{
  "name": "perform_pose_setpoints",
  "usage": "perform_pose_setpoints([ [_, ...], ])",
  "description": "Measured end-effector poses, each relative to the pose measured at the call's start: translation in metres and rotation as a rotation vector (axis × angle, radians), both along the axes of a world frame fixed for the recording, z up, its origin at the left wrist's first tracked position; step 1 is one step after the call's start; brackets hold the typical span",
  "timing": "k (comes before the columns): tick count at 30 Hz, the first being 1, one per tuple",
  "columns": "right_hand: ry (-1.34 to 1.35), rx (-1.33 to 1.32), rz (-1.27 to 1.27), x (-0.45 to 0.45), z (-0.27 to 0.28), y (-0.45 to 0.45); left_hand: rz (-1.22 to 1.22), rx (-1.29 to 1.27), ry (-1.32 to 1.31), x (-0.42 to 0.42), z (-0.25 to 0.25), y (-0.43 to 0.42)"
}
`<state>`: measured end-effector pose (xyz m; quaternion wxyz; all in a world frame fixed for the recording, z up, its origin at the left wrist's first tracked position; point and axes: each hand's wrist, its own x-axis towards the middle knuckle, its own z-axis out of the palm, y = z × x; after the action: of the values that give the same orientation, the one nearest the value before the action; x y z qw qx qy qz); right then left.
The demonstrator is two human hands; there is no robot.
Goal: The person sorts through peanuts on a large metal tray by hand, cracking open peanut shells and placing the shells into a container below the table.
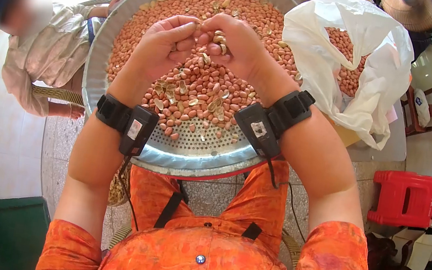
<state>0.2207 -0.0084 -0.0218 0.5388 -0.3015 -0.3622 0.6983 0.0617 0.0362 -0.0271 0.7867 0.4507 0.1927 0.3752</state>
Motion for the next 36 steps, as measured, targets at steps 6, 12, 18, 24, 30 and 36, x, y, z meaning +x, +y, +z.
perform_pose_setpoints([
  [6, -0.221, 0.039, -0.04, -0.001, -0.007, 0.004, 0.105, 0.236, 0.228, 0.001, -0.003, -0.003],
  [12, 0.088, -0.09, 0.088, 0.006, -0.008, 0.012, 0.111, 0.096, 0.187, -0.001, 0.003, -0.003],
  [18, 0.178, -0.121, -0.087, 0.002, 0.008, 0.002, 0.081, 0.265, 0.608, -0.009, -0.004, 0.007],
  [24, 0.02, 0.006, 0.069, 0.02, -0.012, 0.018, 0.214, 1.144, 1.151, 0.007, -0.035, 0.011],
  [30, -0.516, 0.165, -0.036, 0.021, -0.005, 0.005, 0.306, 0.37, 0.827, -0.022, -0.009, 0.024],
  [36, -0.651, 0.136, 0.086, 0.022, -0.006, 0.005, 0.077, 0.422, 0.759, -0.027, 0.008, 0.007],
])
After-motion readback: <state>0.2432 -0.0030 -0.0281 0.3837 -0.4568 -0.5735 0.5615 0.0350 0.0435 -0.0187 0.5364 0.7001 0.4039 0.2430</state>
